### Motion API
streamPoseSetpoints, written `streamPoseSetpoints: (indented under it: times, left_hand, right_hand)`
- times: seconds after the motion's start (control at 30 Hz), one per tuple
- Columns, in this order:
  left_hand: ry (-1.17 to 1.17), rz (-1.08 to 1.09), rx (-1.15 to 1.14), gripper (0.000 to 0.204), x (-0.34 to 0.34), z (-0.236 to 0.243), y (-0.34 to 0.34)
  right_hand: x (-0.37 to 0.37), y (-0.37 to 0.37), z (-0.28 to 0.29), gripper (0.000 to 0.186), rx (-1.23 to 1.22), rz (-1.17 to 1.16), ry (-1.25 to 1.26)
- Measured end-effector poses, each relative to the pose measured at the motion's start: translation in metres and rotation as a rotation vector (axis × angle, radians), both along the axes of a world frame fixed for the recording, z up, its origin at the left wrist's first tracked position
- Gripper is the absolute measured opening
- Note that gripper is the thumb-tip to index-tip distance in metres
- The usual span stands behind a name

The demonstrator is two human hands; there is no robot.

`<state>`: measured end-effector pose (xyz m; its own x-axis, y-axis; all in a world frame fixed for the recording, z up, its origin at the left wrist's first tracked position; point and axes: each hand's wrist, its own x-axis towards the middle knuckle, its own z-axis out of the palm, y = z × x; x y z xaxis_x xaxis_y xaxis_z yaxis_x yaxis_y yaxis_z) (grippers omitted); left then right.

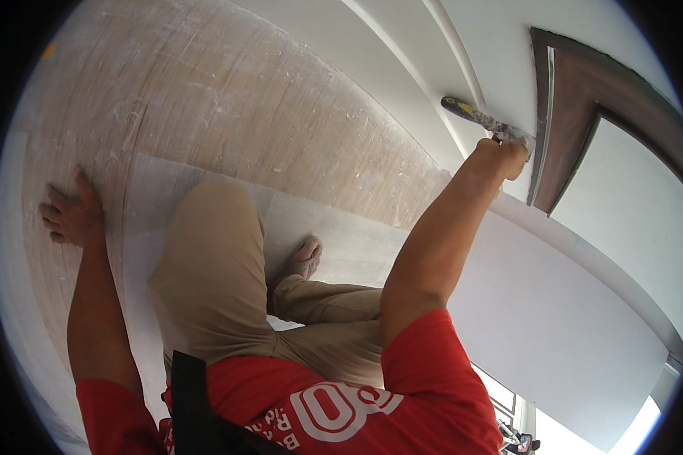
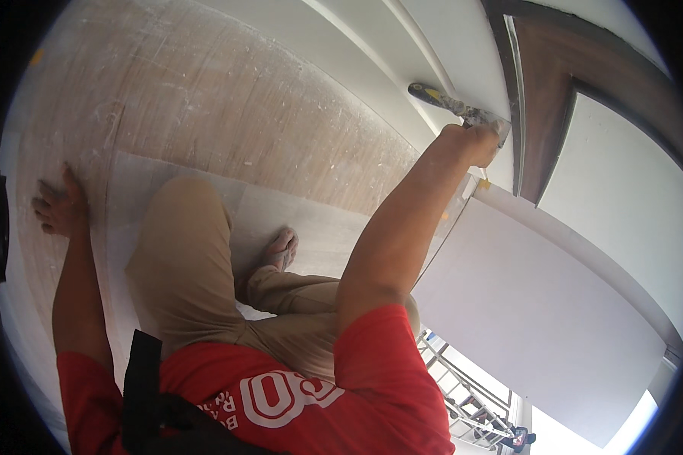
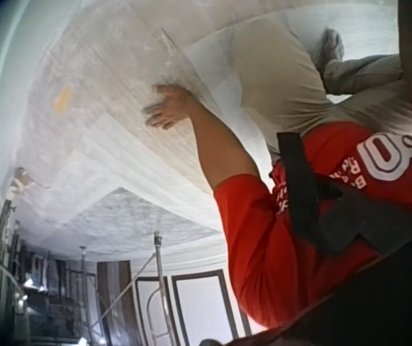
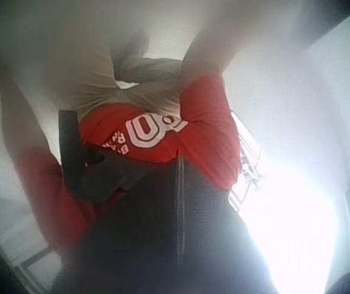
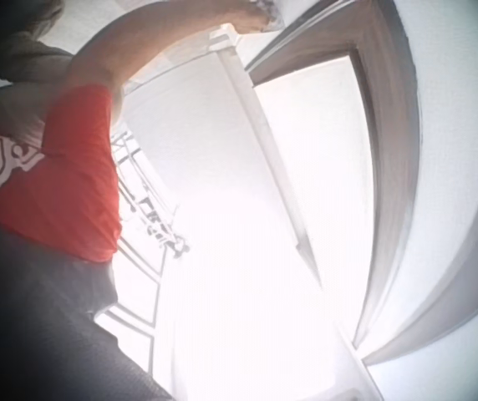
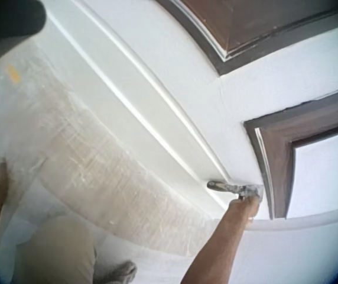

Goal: The person applies white putty to the wall surface near a door frame using a putty knife and a hawk. They spread the material along the corner and scrape off the excess with the knife.

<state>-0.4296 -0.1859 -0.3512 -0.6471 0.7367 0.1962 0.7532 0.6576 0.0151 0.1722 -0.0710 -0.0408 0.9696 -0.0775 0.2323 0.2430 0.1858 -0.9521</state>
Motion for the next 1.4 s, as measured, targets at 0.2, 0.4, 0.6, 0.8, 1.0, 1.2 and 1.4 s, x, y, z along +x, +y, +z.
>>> streamPoseSetpoints:
  times: [0.2, 0.4, 0.6, 0.8, 1.0, 1.2, 1.4]
  left_hand:
    - [0.033, 0.002, -0.035, 0.09, 0.0, 0.002, -0.001]
    - [0.009, -0.013, -0.027, 0.089, 0.007, 0.006, 0.002]
    - [0.035, 0.015, -0.035, 0.088, -0.002, 0.005, 0.0]
    - [0.026, 0.007, -0.027, 0.088, 0.002, 0.001, 0.001]
    - [0.073, 0.03, -0.071, 0.089, 0.003, -0.001, 0.001]
    - [0.057, -0.01, -0.036, 0.09, -0.002, -0.008, -0.002]
    - [0.044, -0.008, -0.019, 0.091, -0.005, -0.01, -0.003]
  right_hand:
    - [-0.027, 0.023, -0.002, 0.025, -0.028, -0.175, -0.022]
    - [-0.027, 0.027, -0.013, 0.02, 0.043, -0.038, -0.111]
    - [-0.095, 0.024, -0.012, 0.017, -0.156, 0.145, -0.241]
    - [0.017, -0.013, -0.022, 0.025, -0.134, -0.045, 0.078]
    - [0.109, -0.06, -0.02, 0.022, -0.179, -0.159, 0.271]
    - [0.181, -0.101, -0.014, 0.026, -1.426, -0.219, -0.118]
    - [0.213, -0.121, 0.011, 0.028, -2.171, -0.423, -0.543]
